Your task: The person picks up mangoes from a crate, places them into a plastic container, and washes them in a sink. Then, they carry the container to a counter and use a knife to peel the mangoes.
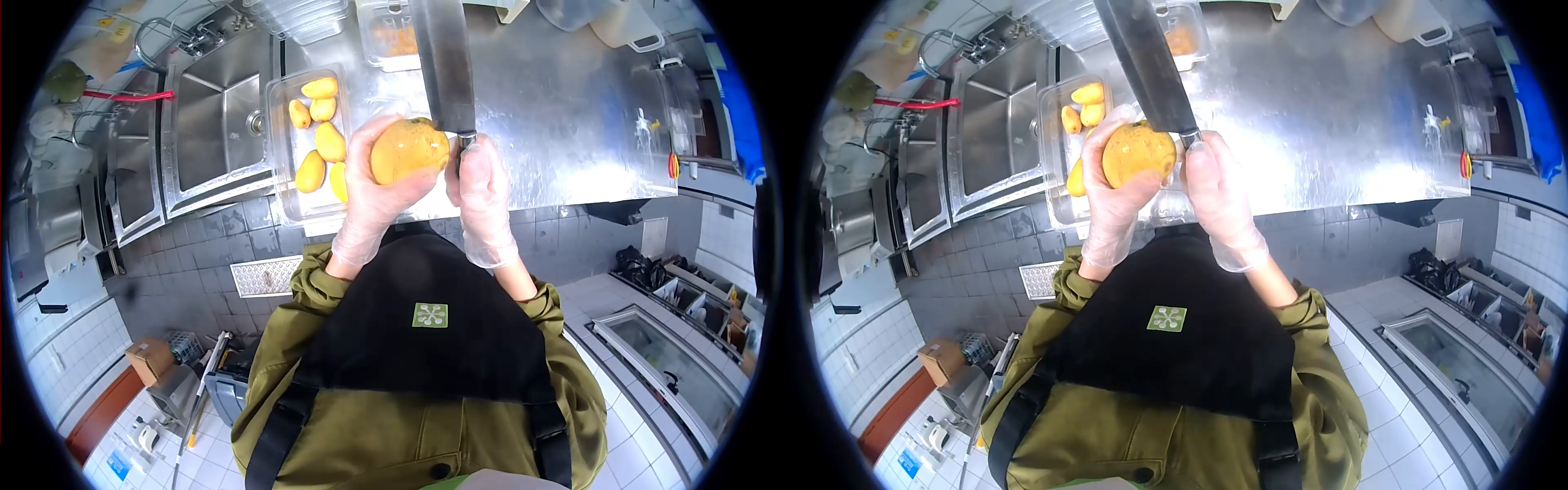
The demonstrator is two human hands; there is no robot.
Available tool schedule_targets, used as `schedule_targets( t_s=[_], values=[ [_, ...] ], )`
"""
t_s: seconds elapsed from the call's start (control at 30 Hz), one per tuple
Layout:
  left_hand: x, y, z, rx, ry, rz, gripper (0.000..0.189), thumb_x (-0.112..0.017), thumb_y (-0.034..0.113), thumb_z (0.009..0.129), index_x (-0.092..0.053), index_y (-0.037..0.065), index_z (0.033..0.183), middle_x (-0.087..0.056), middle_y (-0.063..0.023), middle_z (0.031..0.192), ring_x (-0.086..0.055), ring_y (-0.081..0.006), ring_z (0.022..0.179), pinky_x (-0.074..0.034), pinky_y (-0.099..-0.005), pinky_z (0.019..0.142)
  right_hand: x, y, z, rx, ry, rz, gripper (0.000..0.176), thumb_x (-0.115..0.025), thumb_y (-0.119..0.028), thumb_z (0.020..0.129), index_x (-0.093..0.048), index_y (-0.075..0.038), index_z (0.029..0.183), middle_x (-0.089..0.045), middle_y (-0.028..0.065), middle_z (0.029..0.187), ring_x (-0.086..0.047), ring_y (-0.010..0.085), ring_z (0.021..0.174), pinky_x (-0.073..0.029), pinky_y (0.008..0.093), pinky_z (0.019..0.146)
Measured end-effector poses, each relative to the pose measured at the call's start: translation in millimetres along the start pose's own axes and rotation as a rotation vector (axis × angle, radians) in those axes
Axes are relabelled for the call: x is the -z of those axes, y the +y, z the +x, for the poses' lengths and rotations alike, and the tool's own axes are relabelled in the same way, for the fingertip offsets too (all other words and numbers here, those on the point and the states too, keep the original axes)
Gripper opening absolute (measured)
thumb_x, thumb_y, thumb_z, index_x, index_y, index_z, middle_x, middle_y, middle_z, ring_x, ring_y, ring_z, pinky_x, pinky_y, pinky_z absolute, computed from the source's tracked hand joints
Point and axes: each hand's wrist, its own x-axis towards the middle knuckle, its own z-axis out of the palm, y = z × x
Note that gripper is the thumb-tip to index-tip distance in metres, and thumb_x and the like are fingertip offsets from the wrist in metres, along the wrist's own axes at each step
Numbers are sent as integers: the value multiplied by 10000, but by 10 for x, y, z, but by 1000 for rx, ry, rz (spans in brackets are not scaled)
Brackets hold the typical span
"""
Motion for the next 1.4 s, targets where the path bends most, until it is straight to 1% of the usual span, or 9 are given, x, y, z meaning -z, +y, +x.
schedule_targets(
  t_s=[0.13,0.23,0.53,0.63,0.67,0.73,0.87,1.03,1.4],
  values=[
    [-72,34,-59,39,103,-11,651,-772,42,634,-423,33,1184,-483,-95,1149,-514,-179,1041,-445,-325,896,-18,35,-25,-37,5,15,361,-503,-427,898,-505,-67,884,-421,-56,622,-332,18,503,-262,182,455],
    [-94,15,-72,31,159,-11,639,-759,33,648,-420,33,1190,-488,-92,1137,-514,-176,1035,-447,-319,892,78,91,-32,-38,-77,-118,189,-476,-192,926,-518,-27,1007,-474,5,666,-435,81,600,-389,243,566],
    [-107,102,-39,173,191,-106,595,-700,-14,676,-419,54,1195,-505,-86,1108,-527,-167,1012,-488,-288,821,234,-34,6,49,-132,-322,115,-491,-94,897,-512,-5,965,-489,66,619,-468,110,556,-391,258,525],
    [-130,213,77,115,327,-262,562,-685,31,708,-418,76,1200,-508,-87,1100,-543,-168,959,-506,-267,727,311,-73,-40,-31,-196,-437,111,-491,-86,893,-519,3,953,-501,89,614,-487,140,544,-403,268,528],
    [-109,310,175,76,403,-266,548,-689,103,727,-418,86,1203,-516,-91,1082,-561,-165,865,-492,-248,604,327,-40,-68,50,-209,-447,114,-493,-86,892,-521,4,956,-501,92,606,-490,149,535,-405,272,524],
    [77,336,294,21,307,-306,557,-700,180,740,-413,82,1207,-533,-90,1043,-569,-160,774,-460,-236,549,343,67,-134,213,-233,-464,119,-496,-84,890,-526,6,961,-502,98,590,-498,166,517,-408,280,517],
    [4,367,349,70,285,-235,547,-658,380,785,-449,61,1176,-553,-77,927,-521,-127,631,-421,-214,512,337,-16,-146,36,-214,-455,152,-516,-93,886,-531,3,1004,-483,93,555,-477,167,486,-405,285,502],
    [-31,215,294,178,321,-239,397,-583,143,822,-466,37,1186,-589,-103,913,-565,-155,591,-432,-233,450,336,52,-99,77,-176,-497,146,-508,-119,895,-517,-9,991,-470,128,540,-479,188,462,-398,303,479],
    [235,63,305,344,66,-56,440,-630,38,776,-471,9,1186,-604,-96,920,-601,-141,639,-455,-215,454,393,-4,92,18,-302,-504,113,-496,-117,884,-496,-10,923,-488,169,552,-493,274,463,-398,330,478]
  ],
)
